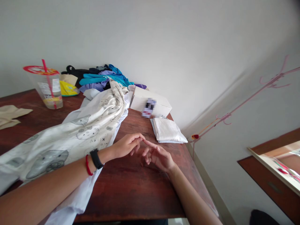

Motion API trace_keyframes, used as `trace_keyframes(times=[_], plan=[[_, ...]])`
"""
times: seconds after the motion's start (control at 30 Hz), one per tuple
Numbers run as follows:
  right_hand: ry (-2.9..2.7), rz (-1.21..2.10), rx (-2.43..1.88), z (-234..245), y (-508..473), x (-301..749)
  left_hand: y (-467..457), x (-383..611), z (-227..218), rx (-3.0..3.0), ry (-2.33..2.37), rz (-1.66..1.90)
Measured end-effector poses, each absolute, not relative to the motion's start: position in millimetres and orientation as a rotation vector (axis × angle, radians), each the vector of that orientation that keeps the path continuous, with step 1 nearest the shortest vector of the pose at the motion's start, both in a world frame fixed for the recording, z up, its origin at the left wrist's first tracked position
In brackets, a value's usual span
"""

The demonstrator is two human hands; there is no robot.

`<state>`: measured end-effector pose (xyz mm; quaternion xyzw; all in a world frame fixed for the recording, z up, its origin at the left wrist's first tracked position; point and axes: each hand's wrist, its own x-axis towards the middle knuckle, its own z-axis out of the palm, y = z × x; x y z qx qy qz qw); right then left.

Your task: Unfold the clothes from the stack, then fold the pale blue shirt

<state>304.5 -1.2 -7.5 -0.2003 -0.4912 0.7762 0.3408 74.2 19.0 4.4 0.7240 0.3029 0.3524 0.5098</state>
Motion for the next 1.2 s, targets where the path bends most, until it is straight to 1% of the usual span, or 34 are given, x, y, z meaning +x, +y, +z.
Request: trace_keyframes(times=[0.23,0.5,0.67,0.8,0.93,1.07,1.2], plan=[[-1.223,2.111,-0.495,-7.2,-4.1,301.6,17.3,73.7,4.0,1.739,0.726,0.862],[-1.386,2.114,-0.579,-12.3,-6.3,299.5,16.2,73.6,4.4,1.736,0.760,0.891],[-1.478,2.064,-0.614,-10.3,-7.5,296.7,11.9,69.2,11.7,1.993,0.833,0.915],[-1.419,2.116,-0.578,-11.8,-7.6,296.9,13.1,64.3,11.7,2.241,0.889,0.904],[-1.305,2.155,-0.560,-14.2,-5.9,299.3,14.7,62.2,7.4,2.358,0.914,0.841],[-1.217,2.183,-0.551,-14.0,-4.0,300.6,13.4,62.5,6.2,2.360,0.919,0.819],[-1.208,2.163,-0.552,-12.7,-4.4,300.2,12.5,63.7,8.2,2.270,0.882,0.878]])
